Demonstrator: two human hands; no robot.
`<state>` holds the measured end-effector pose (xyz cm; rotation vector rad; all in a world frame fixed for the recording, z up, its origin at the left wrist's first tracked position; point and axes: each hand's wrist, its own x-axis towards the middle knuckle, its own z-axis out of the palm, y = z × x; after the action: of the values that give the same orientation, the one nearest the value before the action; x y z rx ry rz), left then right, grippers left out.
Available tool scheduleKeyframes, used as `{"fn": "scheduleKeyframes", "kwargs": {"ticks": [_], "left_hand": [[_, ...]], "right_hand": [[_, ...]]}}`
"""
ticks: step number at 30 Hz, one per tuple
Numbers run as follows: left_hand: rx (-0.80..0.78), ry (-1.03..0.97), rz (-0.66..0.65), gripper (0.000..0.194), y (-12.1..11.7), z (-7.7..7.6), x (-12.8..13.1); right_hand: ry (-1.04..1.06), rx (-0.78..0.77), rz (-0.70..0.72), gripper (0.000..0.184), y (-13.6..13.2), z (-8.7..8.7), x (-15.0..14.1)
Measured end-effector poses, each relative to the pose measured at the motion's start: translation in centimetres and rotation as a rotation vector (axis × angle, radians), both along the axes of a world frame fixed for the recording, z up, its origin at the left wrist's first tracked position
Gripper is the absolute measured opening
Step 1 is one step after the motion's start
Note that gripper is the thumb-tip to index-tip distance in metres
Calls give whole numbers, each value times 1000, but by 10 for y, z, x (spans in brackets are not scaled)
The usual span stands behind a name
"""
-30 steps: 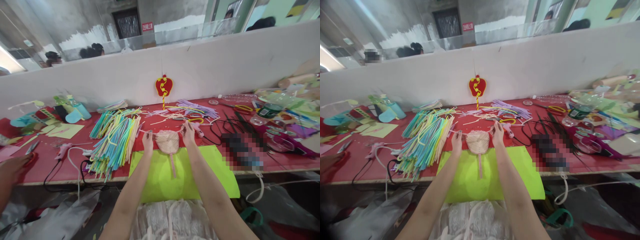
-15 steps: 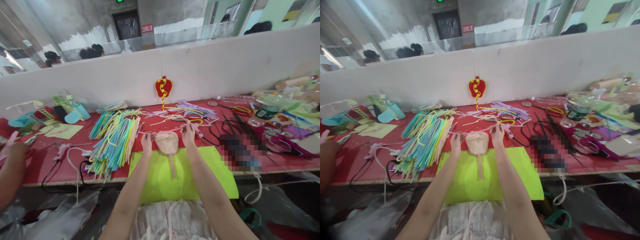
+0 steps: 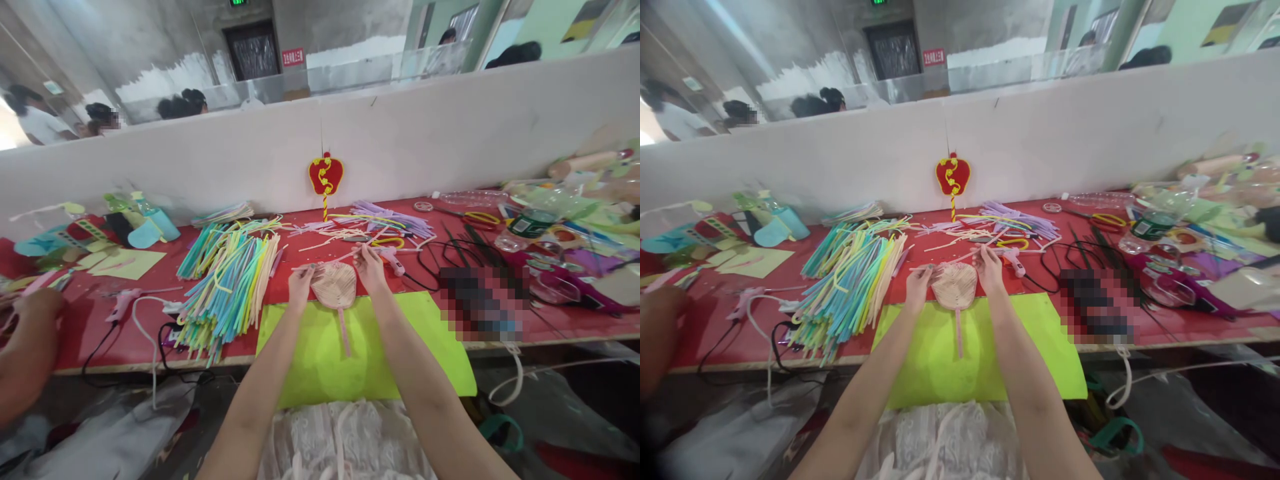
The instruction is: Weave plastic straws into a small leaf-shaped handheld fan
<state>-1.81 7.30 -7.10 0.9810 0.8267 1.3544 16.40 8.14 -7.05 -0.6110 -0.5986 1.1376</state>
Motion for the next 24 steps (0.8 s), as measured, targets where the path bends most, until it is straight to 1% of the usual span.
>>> {"fn": "scheduleKeyframes", "kwargs": {"ticks": [3, 8, 14, 16, 18, 20, 21, 23, 24], "left_hand": [[-21, -12, 40, 28, 3, -2, -2], [-16, -41, 81, 27, 8, -6, -4], [32, 58, 96, 25, 6, -4, -2], [63, 90, 84, 23, 5, -2, -3], [96, 77, 19, 21, 3, -1, -3], [96, 10, -102, 21, 0, 0, -4], [78, -30, -175, 25, -1, 1, -4], [24, -92, -299, 36, -4, 4, -5], [-1, -108, -333, 39, -5, 5, -5]], "right_hand": [[18, 28, -38, 15, 1, 0, 1], [66, 67, -61, 12, 1, 1, 1], [61, 65, -85, 14, 0, 2, 1], [81, 68, -95, 13, 0, 3, 1], [132, 67, -98, 12, 0, 3, 3], [216, 63, -90, 9, 0, 4, 6], [264, 67, -76, 7, -1, 5, 8], [336, 94, -8, 5, -3, 7, 13], [342, 108, 57, 4, -5, 8, 15]]}}
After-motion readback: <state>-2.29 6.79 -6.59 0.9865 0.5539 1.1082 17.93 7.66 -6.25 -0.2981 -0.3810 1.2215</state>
